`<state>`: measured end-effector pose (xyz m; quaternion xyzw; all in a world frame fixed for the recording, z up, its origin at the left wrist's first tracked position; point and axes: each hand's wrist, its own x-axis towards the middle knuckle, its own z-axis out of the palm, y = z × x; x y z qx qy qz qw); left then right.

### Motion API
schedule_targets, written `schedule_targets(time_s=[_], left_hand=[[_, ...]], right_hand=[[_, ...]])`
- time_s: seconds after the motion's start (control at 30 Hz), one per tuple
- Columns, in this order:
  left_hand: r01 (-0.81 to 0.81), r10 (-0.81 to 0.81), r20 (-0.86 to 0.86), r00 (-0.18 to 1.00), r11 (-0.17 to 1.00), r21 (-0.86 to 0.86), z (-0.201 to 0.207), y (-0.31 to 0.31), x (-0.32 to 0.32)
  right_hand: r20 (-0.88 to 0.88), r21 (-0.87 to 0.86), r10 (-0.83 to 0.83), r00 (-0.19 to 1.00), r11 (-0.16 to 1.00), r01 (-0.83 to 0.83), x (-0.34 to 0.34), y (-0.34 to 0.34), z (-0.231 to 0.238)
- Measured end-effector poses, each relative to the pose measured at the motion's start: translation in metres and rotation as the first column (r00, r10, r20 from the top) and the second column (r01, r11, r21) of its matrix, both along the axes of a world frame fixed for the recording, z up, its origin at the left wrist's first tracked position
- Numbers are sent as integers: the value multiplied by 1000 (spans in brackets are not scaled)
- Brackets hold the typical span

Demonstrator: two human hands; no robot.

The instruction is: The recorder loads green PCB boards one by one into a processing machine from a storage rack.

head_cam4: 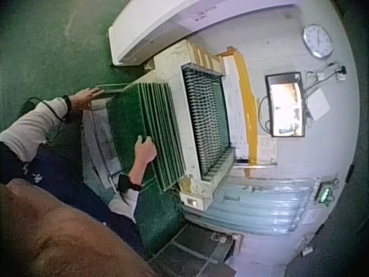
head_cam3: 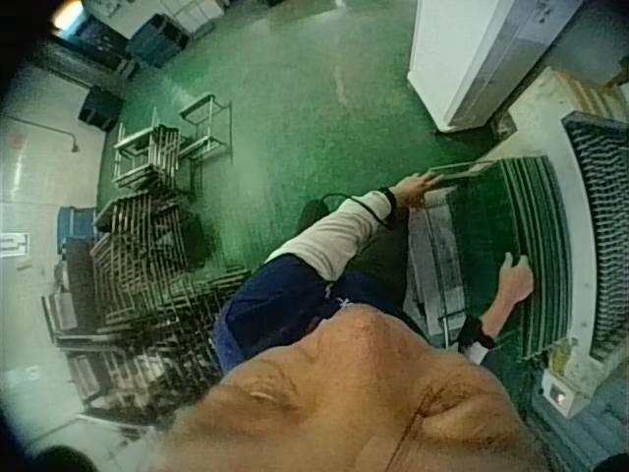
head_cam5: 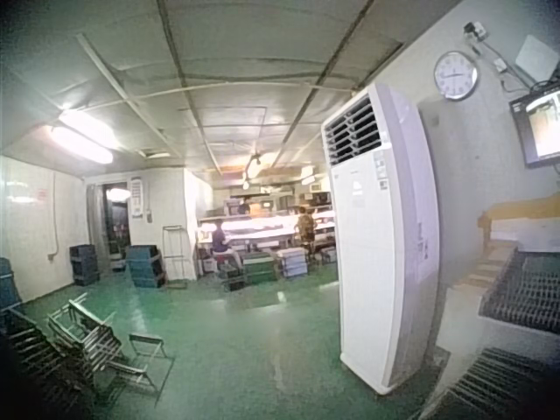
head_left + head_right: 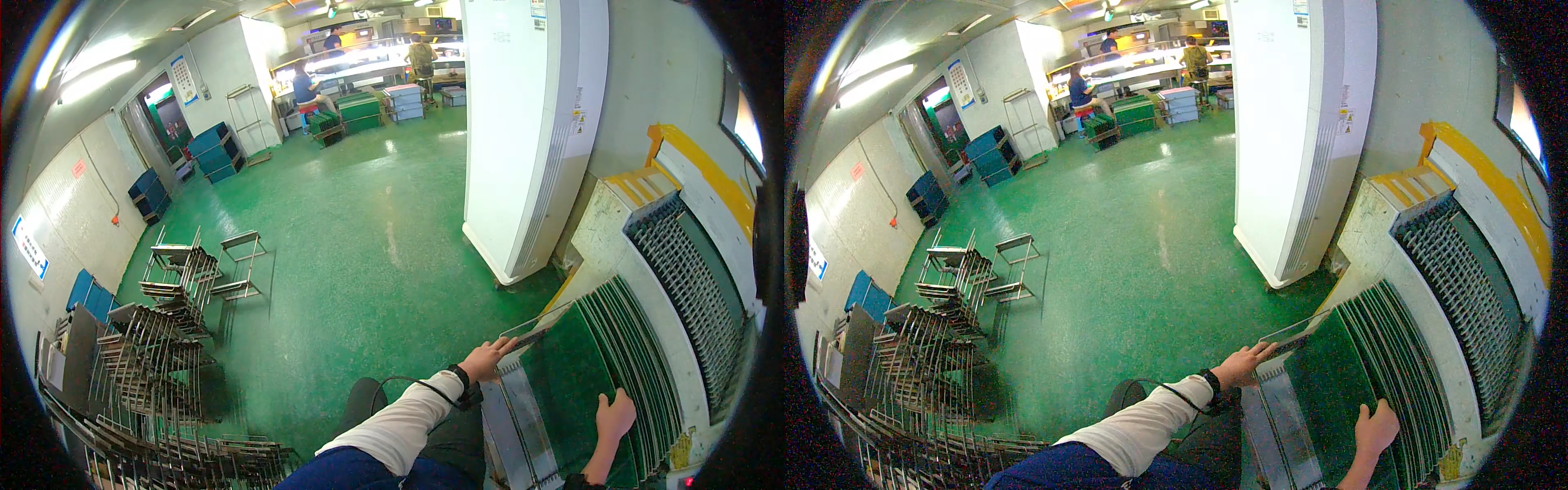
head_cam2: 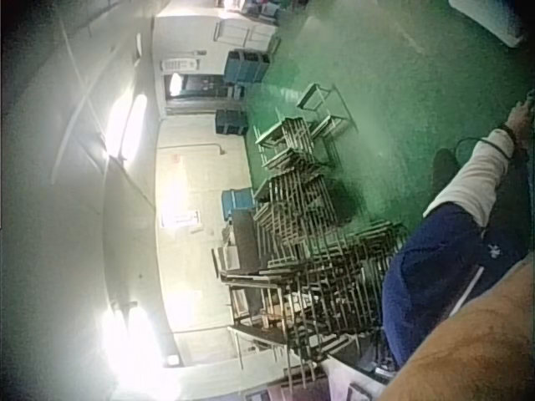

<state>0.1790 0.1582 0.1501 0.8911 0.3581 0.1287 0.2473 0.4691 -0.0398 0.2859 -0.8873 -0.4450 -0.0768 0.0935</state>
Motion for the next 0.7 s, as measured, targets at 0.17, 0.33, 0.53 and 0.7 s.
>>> schedule_targets(time_s=[0.17,0.33,0.53,0.7], left_hand=[[-7,7,5,1000,999,-40,8,-3,0],[-5,5,23,1000,999,-32,7,-2,-1],[-4,5,31,1000,1000,-17,1,0,-1],[-4,4,28,1000,1000,-25,3,-1,0]], right_hand=[[38,41,14,999,999,-16,3,0,-5],[-28,-62,-18,999,998,16,-1,1,5],[35,36,20,999,999,-21,2,0,-4],[65,78,28,998,996,-33,4,0,-9]])
